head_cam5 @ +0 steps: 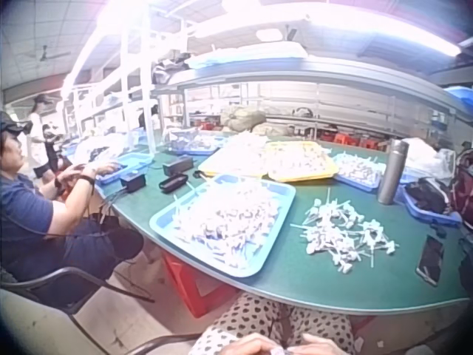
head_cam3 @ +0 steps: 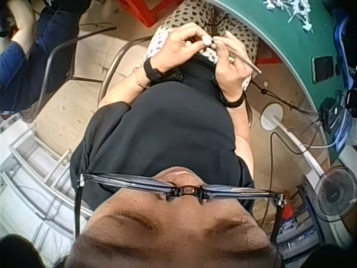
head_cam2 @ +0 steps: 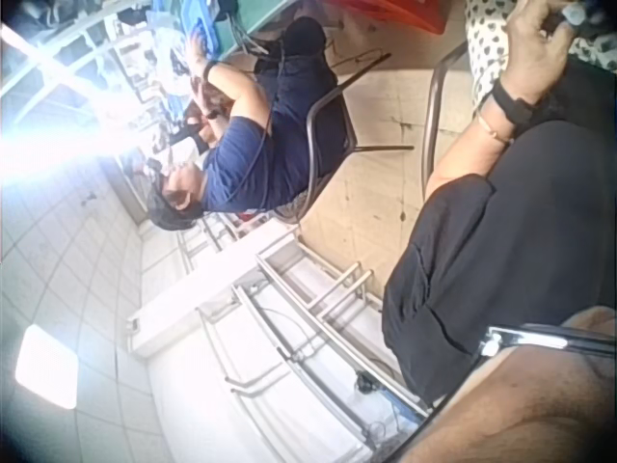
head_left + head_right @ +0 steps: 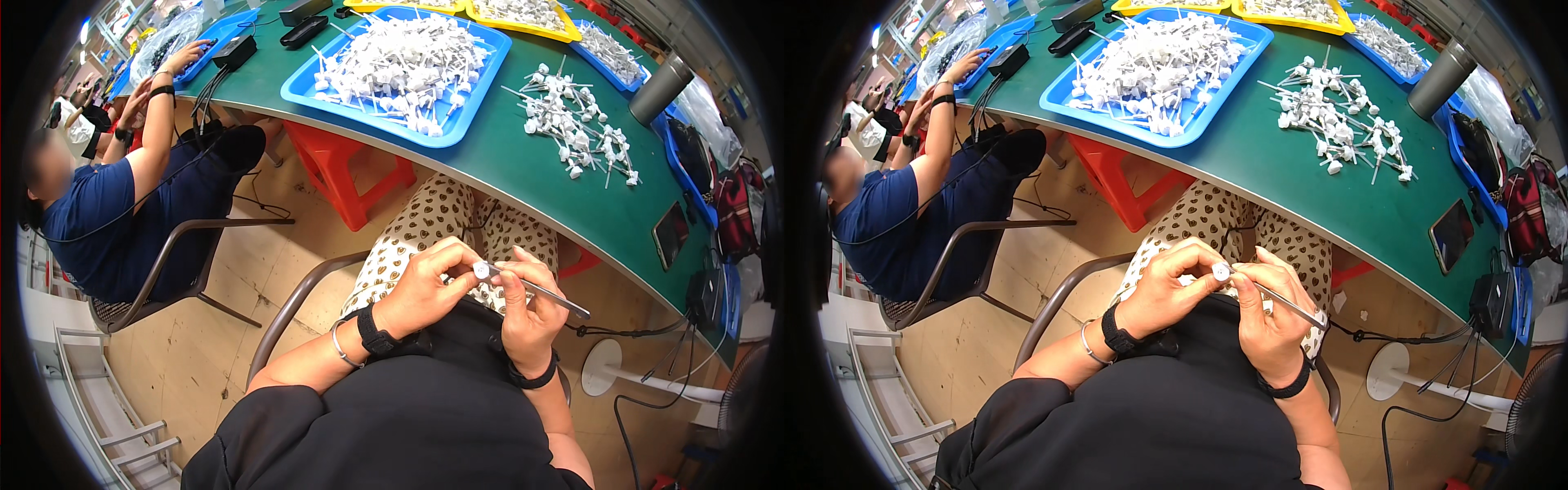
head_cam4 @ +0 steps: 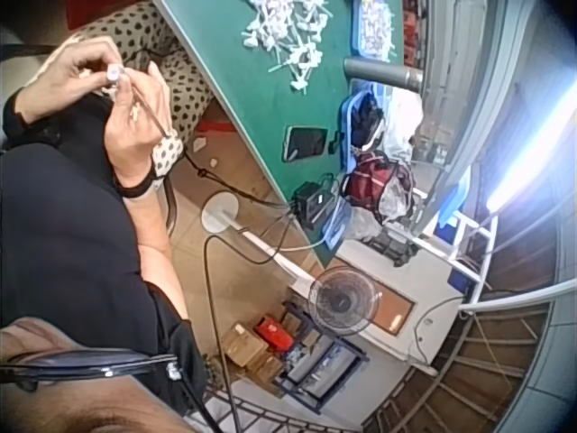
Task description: The person uses tweezers to pick up small white plastic components from a table and places them into a blue tray. The person repeats this process, handling the items one at a time while seated at a workstation.
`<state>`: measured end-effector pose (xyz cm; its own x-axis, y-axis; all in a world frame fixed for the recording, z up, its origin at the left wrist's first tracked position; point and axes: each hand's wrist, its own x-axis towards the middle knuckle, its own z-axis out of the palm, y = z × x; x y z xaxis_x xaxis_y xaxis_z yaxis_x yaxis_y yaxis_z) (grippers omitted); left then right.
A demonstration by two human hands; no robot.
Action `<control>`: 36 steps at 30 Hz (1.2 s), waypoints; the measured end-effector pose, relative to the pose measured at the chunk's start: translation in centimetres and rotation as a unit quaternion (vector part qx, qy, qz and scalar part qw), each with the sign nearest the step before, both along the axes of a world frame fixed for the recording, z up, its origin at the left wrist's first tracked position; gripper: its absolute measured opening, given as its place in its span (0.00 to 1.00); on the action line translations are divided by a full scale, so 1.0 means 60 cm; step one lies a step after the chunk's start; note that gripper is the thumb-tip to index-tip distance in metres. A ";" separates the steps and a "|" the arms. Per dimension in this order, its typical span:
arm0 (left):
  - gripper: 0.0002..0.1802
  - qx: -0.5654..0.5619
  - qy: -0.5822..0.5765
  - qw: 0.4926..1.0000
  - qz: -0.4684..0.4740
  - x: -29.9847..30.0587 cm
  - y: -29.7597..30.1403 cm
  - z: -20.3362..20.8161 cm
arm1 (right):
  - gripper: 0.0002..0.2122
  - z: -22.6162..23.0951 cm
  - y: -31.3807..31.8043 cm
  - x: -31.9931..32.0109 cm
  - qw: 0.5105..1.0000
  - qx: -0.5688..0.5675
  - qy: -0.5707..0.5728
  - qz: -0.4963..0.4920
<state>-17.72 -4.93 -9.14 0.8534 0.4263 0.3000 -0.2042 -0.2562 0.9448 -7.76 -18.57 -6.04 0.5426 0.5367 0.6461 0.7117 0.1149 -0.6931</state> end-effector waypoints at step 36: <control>0.05 0.000 0.003 1.000 -0.006 -0.001 0.000 0.002 | 0.03 0.001 0.002 -0.005 1.000 -0.002 0.013 -0.017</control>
